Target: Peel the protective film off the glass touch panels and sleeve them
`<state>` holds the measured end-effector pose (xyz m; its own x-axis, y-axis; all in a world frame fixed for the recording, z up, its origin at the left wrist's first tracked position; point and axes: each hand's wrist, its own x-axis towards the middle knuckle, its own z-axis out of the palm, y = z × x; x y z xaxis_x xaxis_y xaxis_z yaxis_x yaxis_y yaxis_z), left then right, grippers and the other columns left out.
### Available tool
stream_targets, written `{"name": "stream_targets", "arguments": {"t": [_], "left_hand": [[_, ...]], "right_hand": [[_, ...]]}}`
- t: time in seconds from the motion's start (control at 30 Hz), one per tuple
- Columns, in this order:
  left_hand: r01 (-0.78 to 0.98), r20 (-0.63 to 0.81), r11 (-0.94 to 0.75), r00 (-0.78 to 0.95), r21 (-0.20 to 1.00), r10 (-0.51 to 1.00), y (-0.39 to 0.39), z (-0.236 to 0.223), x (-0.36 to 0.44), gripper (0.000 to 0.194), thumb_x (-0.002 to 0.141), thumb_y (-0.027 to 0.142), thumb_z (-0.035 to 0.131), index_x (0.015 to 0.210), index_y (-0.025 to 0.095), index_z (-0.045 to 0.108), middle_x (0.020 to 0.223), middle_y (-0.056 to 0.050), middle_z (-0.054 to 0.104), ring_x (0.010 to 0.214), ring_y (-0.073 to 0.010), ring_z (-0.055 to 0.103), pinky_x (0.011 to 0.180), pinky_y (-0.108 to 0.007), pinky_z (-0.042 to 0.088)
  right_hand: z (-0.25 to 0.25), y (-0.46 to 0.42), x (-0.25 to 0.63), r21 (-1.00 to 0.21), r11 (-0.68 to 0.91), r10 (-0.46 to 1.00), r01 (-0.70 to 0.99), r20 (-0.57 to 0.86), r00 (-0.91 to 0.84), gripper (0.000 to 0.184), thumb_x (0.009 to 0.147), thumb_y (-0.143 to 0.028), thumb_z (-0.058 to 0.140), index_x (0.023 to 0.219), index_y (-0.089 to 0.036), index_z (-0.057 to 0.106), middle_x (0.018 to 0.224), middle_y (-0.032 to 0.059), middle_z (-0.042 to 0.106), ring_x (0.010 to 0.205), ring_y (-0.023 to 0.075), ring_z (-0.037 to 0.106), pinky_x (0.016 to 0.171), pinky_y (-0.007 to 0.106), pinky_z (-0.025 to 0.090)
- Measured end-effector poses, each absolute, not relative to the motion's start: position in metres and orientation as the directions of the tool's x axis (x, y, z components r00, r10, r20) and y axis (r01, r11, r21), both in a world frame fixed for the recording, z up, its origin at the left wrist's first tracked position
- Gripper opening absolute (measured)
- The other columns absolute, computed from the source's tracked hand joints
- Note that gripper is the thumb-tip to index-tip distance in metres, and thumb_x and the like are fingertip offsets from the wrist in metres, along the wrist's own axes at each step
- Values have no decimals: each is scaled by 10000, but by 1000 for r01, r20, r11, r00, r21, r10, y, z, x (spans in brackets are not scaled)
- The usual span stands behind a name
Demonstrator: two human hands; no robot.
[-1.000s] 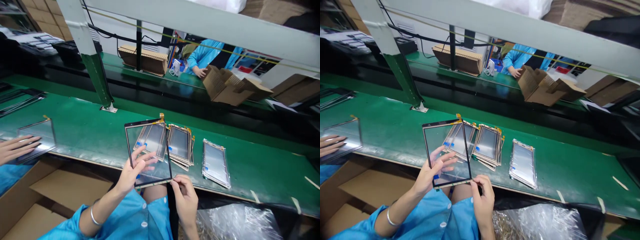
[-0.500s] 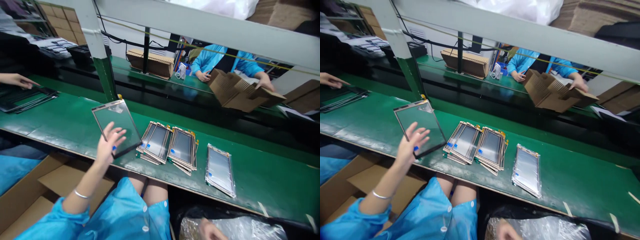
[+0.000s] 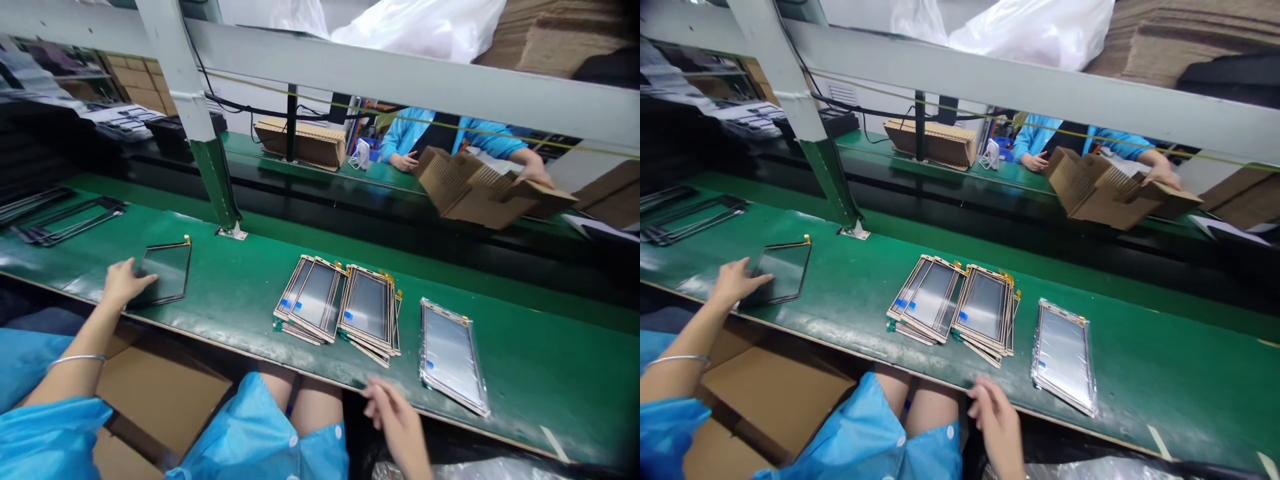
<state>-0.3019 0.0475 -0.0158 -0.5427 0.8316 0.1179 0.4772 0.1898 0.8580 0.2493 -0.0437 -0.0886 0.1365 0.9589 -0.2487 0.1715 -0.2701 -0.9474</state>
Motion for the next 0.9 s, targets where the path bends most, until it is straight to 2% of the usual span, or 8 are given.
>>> {"name": "stream_targets", "arguments": {"t": [0.07, 0.13, 0.27, 0.37, 0.5, 0.67, 0.8, 0.9], "left_hand": [[633, 237, 232, -566, 738, 790, 51, -17, -285, 424, 684, 122, 735, 1034, 100, 498, 1506, -74, 235, 1372, -471, -59, 1110, -592, -16], [713, 295, 186, -493, 676, 818, 54, -23, -258, 441, 708, 187, 732, 1085, 92, 523, 1541, -98, 154, 1395, -431, 25, 1127, -555, 4], [653, 270, -61, -226, 755, 936, 57, -43, -175, 320, 803, 290, 637, 1097, 167, 607, 1394, -101, 456, 1314, -268, 395, 1097, -408, 304], [252, 84, -73, -33, 965, 996, 57, -54, -109, 390, 825, 357, 603, 1178, 190, 592, 1390, -141, 470, 1262, -272, 466, 1013, -428, 409], [-220, -135, 147, 69, 964, 988, 55, -53, -51, 619, 725, 327, 734, 1284, 179, 516, 1425, -168, 434, 1320, -293, 402, 1090, -451, 304], [-565, -198, 435, 433, 701, 879, 39, -34, -28, 483, 861, 363, 595, 1299, 187, 493, 1318, -175, 551, 1180, -290, 558, 964, -427, 442], [-497, -180, 369, 387, 785, 905, 23, -17, -27, 532, 859, 334, 610, 1346, 222, 428, 1225, -163, 624, 1053, -267, 643, 776, -315, 521], [-336, -217, 393, 457, 856, 863, 13, -7, -31, 561, 842, 356, 633, 1338, 202, 421, 1110, -168, 682, 922, -251, 693, 666, -272, 523]], "right_hand": [[-90, -9, 209, -943, -315, 948, 103, -317, 1, 610, 642, -712, 604, 893, -157, 594, 590, 31, 630, 381, 143, 522, 308, 226, 325], [-91, 17, 177, -933, -348, 934, 90, -353, -53, 619, 608, -760, 579, 787, -169, 543, 485, -7, 570, 321, 123, 482, 285, 188, 241], [-94, 41, 153, -940, -330, 940, 91, -336, -57, 594, 608, -787, 546, 587, -212, 399, 368, -27, 494, 258, 79, 388, 295, 175, 202], [-86, 37, 154, -953, -293, 953, 75, -298, -60, 598, 628, -776, 548, 559, -225, 325, 341, -66, 424, 268, 41, 299, 322, 170, 184], [-63, 15, 156, -962, -271, 954, 20, -271, -132, 538, 735, -715, 521, 620, -217, 355, 421, -70, 457, 307, 35, 293, 346, 170, 175], [-45, -11, 161, -978, -202, 956, 46, -207, -209, 453, 828, -631, 482, 686, -202, 450, 469, -49, 498, 347, 59, 345, 378, 186, 269], [-33, -5, 180, -971, 38, 995, 234, 14, -103, 321, 811, -503, 580, 797, -183, 603, 751, 38, 629, 656, 148, 577, 553, 234, 448], [-14, 21, 198, -936, 164, 984, 313, 177, 12, 336, 793, -478, 607, 958, -189, 653, 995, 88, 636, 879, 193, 593, 666, 266, 473]]}}
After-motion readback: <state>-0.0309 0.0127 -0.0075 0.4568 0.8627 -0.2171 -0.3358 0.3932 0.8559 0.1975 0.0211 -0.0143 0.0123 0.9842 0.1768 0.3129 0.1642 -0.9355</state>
